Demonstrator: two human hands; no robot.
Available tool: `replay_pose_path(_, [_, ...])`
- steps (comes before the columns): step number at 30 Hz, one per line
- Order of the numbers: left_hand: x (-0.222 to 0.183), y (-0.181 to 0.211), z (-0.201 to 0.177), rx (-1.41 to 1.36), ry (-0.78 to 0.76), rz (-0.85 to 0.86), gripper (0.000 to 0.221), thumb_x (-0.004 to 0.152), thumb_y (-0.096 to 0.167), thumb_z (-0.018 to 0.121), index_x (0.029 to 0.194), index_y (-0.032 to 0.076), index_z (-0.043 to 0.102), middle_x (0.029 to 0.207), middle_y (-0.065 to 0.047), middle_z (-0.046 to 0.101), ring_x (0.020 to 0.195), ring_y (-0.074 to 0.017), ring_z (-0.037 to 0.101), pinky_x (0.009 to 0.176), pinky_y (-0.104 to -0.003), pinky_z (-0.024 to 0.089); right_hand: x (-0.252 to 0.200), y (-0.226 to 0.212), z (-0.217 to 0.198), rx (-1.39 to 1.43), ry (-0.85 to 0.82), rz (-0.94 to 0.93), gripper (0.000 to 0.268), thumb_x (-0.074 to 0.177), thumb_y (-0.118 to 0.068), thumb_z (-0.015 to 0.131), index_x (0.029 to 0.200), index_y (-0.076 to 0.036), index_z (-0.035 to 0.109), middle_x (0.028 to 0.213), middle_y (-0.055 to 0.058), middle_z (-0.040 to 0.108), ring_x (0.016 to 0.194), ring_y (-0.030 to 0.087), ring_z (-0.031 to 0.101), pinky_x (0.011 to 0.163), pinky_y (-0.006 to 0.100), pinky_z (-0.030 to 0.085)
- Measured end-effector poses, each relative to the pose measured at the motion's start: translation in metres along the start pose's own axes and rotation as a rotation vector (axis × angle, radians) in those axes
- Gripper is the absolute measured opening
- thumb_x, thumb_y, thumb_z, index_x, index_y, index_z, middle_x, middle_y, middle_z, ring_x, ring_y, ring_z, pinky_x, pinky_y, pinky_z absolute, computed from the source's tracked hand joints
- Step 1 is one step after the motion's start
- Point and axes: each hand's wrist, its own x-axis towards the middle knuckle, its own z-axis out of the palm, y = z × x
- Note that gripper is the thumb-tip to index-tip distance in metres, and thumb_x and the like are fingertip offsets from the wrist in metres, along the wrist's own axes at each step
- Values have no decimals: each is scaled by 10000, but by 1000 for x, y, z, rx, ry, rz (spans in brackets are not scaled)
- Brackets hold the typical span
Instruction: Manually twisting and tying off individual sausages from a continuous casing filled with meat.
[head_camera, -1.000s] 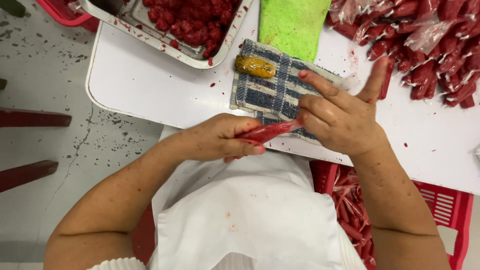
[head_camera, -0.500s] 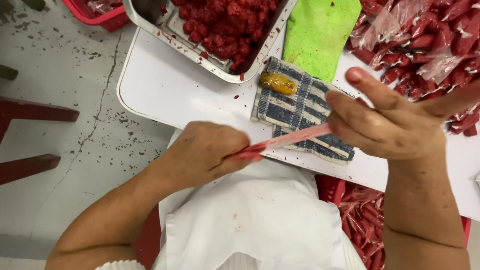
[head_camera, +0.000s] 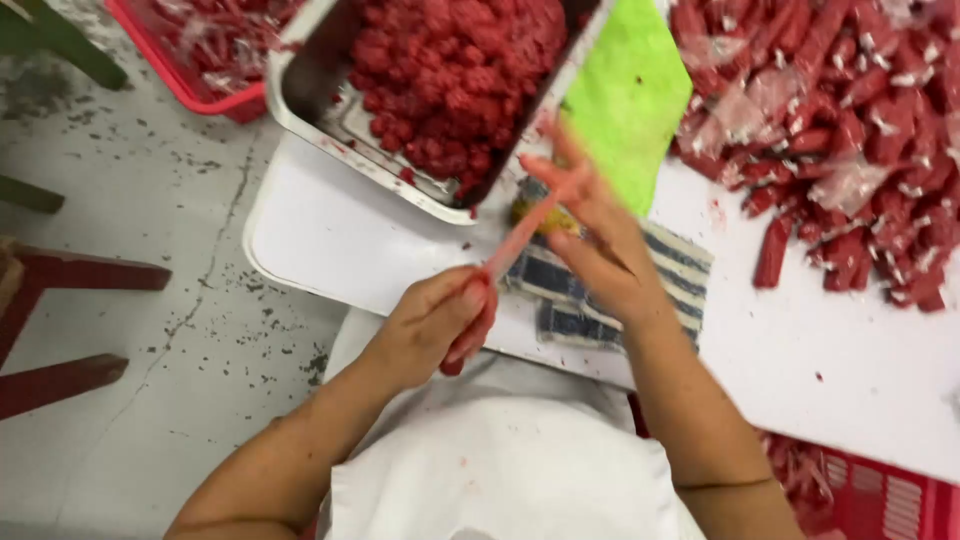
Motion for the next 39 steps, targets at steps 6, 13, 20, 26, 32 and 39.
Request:
replay_pose_path(6, [32,-33,38,-121,-31,-165,178,1059,213,514,969,70,572,532,-61,500,407,-141,519,493,-333,559,-62,-5,13,1109,278,135,399,1017,-365,517,785,-42,492,740,159,568,1062,442,670,1229,565,238])
replay_pose_path(13, [84,7,62,559,-121,477,424,1015,287,616,1348,36,540,1395,-164,519,1348,-354,494,1163,-536,429,-89,18,-19,856,217,131,222,1001,-184,489,886,-34,605,879,107,586,855,269,615,880,405,491])
replay_pose_path(20, [124,-21,111,-544,-191,-62,143,1004,157,603,915,53,639,570,-45,419,763,-228,593,673,-305,521,-120,-1,-57,982,143,516,266,870,-226,534,653,-82,480,740,128,577,796,264,578,825,363,442])
replay_pose_path(26, [109,17,122,443,-286,107,117,943,-55,530,896,23,604,803,-40,608,695,-125,617,630,-229,591,-142,0,-76,-32,29,151,240,926,-22,346,799,-107,531,787,-26,552,780,160,601,1276,587,-96])
replay_pose_path(32, [87,13,90,368,-119,73,136,952,-87,570,1033,17,605,784,-100,622,638,-150,572,603,-253,500,-150,20,-71,-397,150,-41,221,948,9,381,875,-61,578,965,33,668,1326,421,679,1182,691,-136])
replay_pose_path(39, [39,-38,52,-92,43,-928,408,918,251,421,1212,-16,514,981,-270,735,759,-372,746,545,-459,624,-165,39,-5,-675,182,-264,127,1067,-189,503,976,-181,592,1190,32,622,1321,321,509,1070,709,148])
